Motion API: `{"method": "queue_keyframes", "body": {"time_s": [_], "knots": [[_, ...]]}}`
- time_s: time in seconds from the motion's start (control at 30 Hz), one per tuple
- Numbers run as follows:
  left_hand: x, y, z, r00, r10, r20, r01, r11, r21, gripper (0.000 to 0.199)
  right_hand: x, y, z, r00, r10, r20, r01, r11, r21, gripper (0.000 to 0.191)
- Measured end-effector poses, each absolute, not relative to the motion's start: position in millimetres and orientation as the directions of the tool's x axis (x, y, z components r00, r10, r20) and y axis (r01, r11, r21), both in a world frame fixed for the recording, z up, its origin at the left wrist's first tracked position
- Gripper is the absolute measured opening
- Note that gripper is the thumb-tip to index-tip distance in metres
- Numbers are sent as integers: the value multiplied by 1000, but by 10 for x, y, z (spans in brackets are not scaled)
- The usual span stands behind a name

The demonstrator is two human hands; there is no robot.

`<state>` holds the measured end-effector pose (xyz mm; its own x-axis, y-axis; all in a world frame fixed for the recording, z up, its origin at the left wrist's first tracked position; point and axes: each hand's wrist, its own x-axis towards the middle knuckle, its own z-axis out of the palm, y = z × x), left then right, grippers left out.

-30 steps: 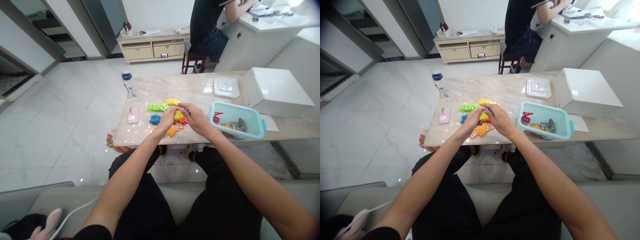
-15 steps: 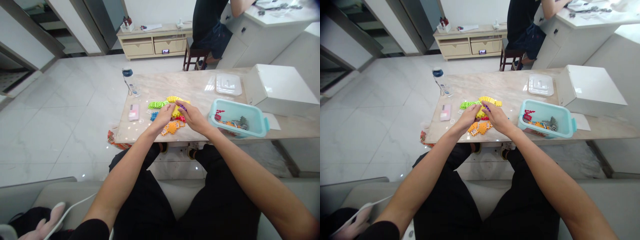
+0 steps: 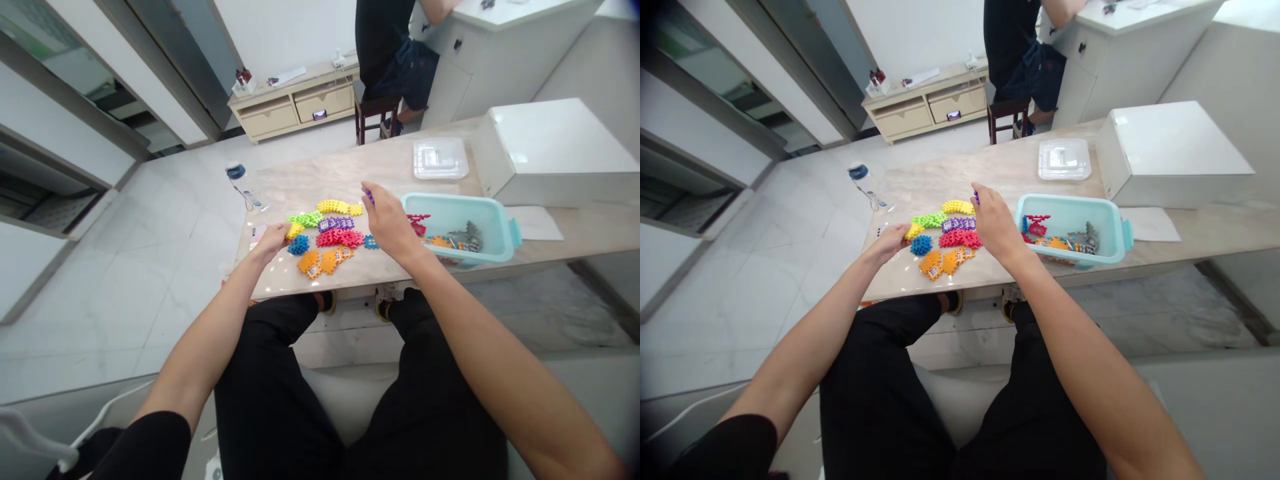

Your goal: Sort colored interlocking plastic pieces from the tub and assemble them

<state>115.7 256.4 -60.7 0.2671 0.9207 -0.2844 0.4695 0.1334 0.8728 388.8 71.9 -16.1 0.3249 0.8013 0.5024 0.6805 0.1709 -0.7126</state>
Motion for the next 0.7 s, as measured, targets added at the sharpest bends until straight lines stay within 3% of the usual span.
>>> {"method": "queue_keyframes", "body": {"time_s": [0.2,0.4,0.53,0.63,0.7], "knots": [[2124,2853,-765,285,954,-93,624,-111,774,21,4265,320,-137,508,733,452,604,71,-794,48],[3101,3066,-1107,386,922,-32,727,-282,626,24,4391,188,-177,507,775,376,544,51,-838,49],[3327,3114,-1278,396,916,-57,793,-310,525,25,4435,217,-224,476,801,363,531,67,-845,43],[3279,3109,-1261,464,884,55,780,-437,448,29,4443,253,-265,449,792,413,597,78,-799,38],[3179,3084,-1154,505,857,104,728,-488,482,27,4415,287,-308,430,791,435,641,71,-764,40]]}}
